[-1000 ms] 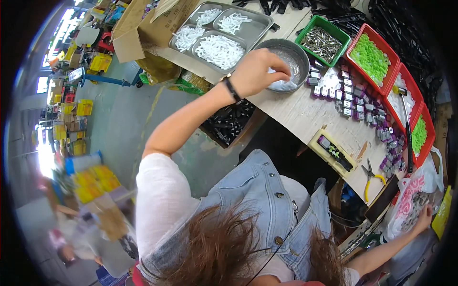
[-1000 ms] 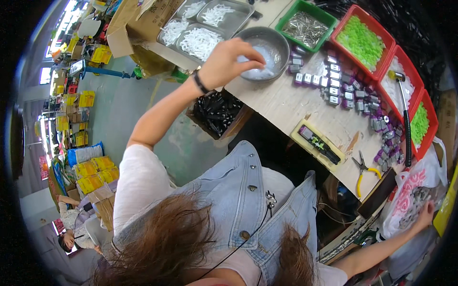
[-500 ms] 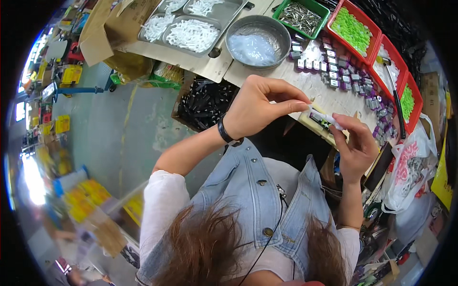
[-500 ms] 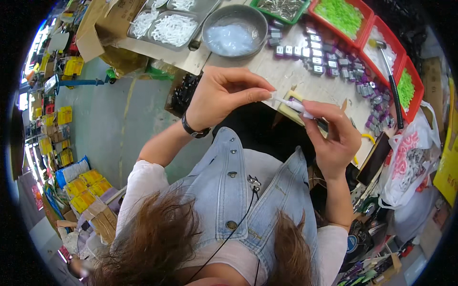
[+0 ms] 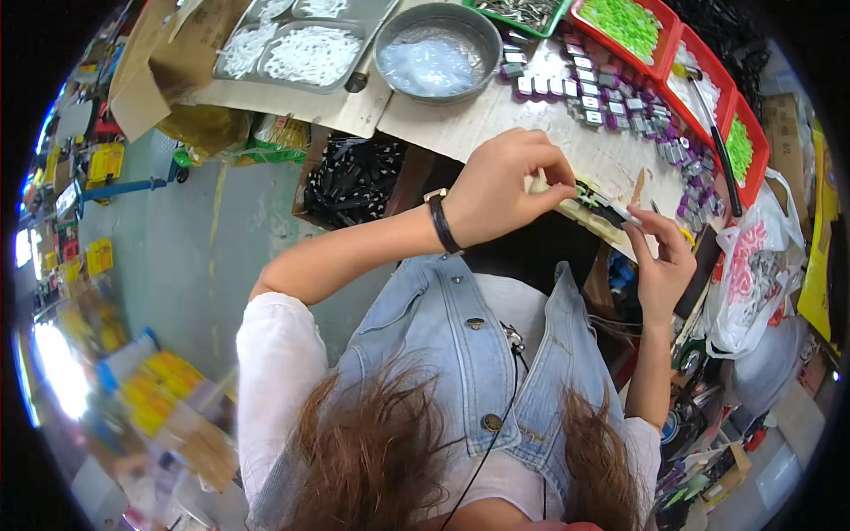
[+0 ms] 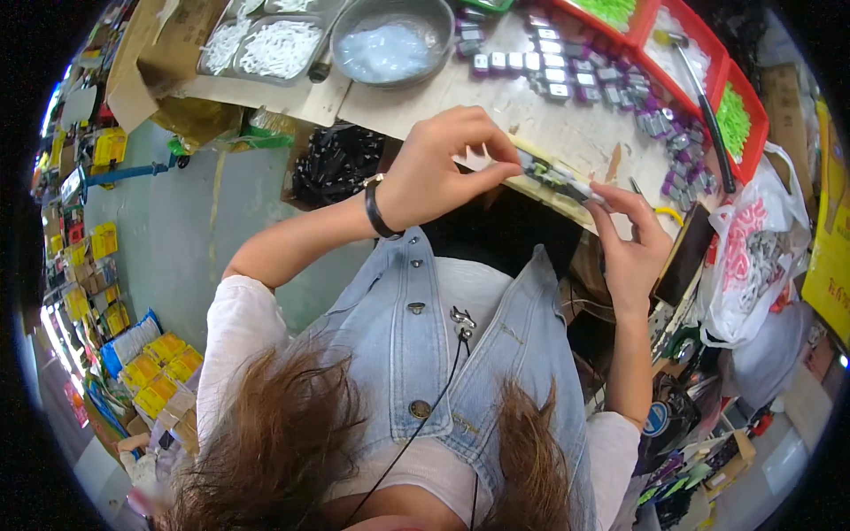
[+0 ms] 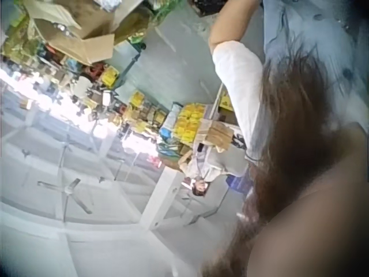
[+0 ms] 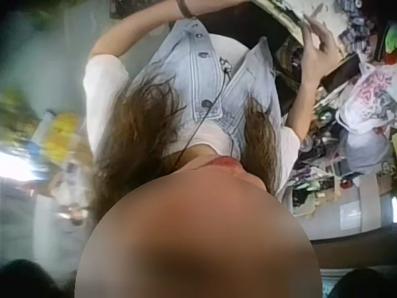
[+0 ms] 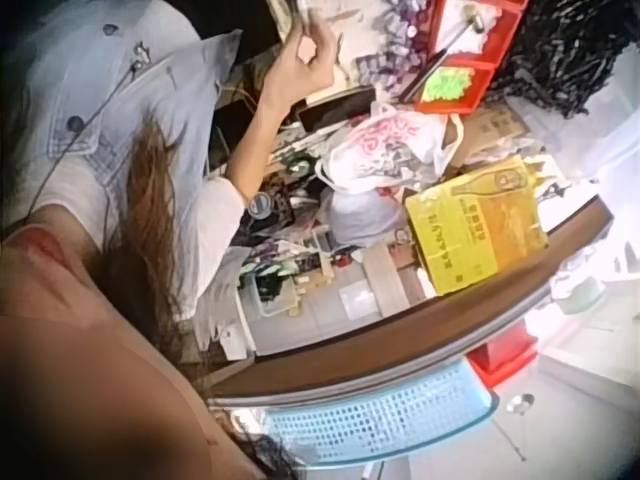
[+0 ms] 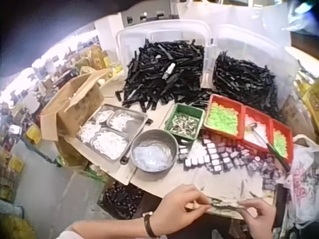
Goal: Manually assembling small electronic parts into a frame at a factory workstation.
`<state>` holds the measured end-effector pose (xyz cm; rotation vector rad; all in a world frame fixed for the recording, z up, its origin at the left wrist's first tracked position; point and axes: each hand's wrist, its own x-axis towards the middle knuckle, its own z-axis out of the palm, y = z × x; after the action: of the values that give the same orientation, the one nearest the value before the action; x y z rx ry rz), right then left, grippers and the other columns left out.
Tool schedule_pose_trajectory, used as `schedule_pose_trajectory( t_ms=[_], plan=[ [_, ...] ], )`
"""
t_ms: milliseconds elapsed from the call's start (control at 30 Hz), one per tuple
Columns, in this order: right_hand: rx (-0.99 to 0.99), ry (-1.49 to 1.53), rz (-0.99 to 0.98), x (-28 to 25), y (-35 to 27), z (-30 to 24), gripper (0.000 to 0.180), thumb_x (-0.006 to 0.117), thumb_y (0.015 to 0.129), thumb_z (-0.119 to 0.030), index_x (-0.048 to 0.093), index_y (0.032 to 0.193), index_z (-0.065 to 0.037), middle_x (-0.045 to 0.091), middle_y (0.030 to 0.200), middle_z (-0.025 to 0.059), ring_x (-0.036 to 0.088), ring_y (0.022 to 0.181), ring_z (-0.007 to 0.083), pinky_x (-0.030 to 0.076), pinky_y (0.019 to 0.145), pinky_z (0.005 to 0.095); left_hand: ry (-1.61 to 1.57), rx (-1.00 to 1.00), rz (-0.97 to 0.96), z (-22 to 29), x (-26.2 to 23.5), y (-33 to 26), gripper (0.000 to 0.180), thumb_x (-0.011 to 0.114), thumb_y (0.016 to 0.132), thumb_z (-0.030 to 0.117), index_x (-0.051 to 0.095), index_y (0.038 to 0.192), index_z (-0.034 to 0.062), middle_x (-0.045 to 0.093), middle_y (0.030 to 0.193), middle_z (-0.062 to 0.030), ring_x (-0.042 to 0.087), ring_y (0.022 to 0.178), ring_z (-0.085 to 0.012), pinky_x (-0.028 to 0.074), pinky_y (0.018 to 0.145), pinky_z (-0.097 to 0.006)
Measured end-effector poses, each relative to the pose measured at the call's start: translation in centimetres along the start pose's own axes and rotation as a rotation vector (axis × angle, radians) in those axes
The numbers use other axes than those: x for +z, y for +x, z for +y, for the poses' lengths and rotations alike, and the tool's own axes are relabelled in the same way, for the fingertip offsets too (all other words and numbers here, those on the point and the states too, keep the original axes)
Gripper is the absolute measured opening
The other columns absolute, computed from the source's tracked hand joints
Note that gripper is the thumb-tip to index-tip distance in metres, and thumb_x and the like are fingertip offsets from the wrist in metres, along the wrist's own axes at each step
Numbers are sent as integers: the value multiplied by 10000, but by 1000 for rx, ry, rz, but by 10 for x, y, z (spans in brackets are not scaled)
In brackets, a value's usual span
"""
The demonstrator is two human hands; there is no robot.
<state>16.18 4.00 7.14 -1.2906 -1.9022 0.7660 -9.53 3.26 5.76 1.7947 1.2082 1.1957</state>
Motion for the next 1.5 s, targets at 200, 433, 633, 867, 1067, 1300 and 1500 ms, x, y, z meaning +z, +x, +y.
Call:
schedule_pose_trajectory(
  t_ms=[200, 433, 633, 867, 1067, 1300, 1500],
  plan=[
    [52, -82, 31, -2, -13, 27, 219, 751, 759, 34, 724, 967, -28, 713, 917, 73, 626, 783, 154, 487, 748, 262, 239, 183, -21, -11, 47, 19, 273, 817, 638, 132, 592, 791, 104, 578, 830, -25, 518, 815, -251, 420, 735, -357],
    [-280, -243, 14, 1, -8, 39, 243, 766, 732, 30, 736, 958, -52, 715, 968, 77, 637, 809, 194, 515, 766, 301, 304, 321, -71, -17, 56, 24, 247, 786, 664, 111, 687, 890, 113, 626, 888, -14, 562, 895, -229, 448, 792, -362],
    [-2, -128, 92, 8, -26, 28, 290, 773, 746, 19, 755, 1016, -83, 686, 988, 77, 628, 863, 196, 518, 756, 301, 423, 457, -165, -18, 58, 19, 219, 727, 711, 72, 697, 927, 56, 638, 852, -24, 606, 904, -214, 493, 781, -352],
    [93, -28, 289, 36, -42, 39, 259, 778, 726, 51, 742, 974, -11, 694, 985, 95, 632, 908, 221, 498, 821, 312, 386, 459, -316, -14, 54, 28, 252, 703, 681, 63, 655, 916, -15, 595, 835, -74, 599, 861, -245, 497, 756, -351],
    [56, -124, 142, 18, -27, 27, 278, 770, 715, 69, 739, 979, -15, 710, 968, 104, 637, 863, 213, 496, 781, 292, 358, 532, -330, -12, 57, 32, 174, 656, 659, 77, 608, 793, -25, 556, 787, -85, 564, 779, -251, 481, 717, -355],
    [-251, -675, 247, -87, 173, 71, 275, 704, 825, -112, 685, 1087, -29, 677, 1048, 160, 637, 1002, 295, 493, 862, 354, 398, 508, -276, -11, 58, 32, 108, 631, 696, 82, 537, 670, 34, 506, 720, -64, 523, 711, -223, 445, 666, -333],
    [-1, -1289, 196, -170, 365, 220, 490, 665, 827, -120, 574, 1295, -230, 576, 1265, 134, 583, 1096, 344, 499, 888, 458, 341, 396, -236, -10, 62, 27, 116, 678, 744, 96, 576, 739, 42, 534, 723, -60, 548, 730, -227, 460, 688, -338]
  ],
)
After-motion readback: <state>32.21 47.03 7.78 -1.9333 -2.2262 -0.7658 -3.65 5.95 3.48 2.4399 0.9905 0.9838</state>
